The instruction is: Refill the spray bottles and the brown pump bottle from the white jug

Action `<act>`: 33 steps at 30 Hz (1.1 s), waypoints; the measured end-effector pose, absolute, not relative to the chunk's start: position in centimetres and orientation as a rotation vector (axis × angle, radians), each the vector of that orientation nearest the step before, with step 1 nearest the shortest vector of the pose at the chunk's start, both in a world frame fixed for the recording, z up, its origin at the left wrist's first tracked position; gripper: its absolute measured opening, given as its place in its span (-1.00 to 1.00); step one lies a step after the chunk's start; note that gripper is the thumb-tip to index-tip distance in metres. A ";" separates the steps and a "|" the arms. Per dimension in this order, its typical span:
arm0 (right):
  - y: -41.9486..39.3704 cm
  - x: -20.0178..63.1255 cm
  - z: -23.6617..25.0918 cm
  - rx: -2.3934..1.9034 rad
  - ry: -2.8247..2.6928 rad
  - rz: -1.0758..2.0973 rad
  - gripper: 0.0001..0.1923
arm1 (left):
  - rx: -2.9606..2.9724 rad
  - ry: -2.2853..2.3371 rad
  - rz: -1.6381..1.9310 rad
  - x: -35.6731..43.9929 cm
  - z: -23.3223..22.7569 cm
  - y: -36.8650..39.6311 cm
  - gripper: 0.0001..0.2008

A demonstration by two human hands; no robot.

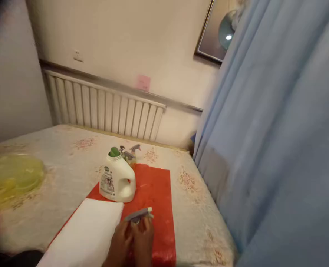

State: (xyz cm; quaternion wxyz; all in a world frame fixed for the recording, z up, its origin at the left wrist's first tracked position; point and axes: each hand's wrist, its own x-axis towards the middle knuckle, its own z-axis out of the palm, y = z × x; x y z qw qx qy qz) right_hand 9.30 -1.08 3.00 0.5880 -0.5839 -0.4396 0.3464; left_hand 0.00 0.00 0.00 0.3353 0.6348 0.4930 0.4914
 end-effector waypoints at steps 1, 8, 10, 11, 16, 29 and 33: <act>-1.0 9.2 2.9 -1.370 -1.014 0.792 -0.69 | 1.656 1.288 1.286 0.1 0.1 0.1 -0.79; -1.2 9.5 4.1 -1.354 -1.089 0.720 -0.78 | 1.693 1.234 1.272 -0.4 1.1 0.4 -0.76; -1.5 9.8 4.7 -1.350 -1.131 0.714 -0.78 | 1.717 1.197 1.256 -0.7 1.6 0.2 -0.73; -1.6 10.0 5.0 -1.352 -1.149 0.712 -0.77 | 1.730 1.171 1.248 -0.9 1.9 0.1 -0.71; -1.8 10.2 5.6 -1.359 -1.232 0.737 -0.80 | 1.748 1.141 1.187 -1.5 2.2 -0.2 -0.57; -1.7 9.6 4.3 -1.442 -1.169 0.645 -0.87 | 1.749 1.185 1.130 -1.8 0.3 0.2 -0.49; -2.0 9.8 2.7 -1.510 -1.185 0.625 -0.49 | 1.830 1.164 1.052 -2.6 0.4 0.1 -0.48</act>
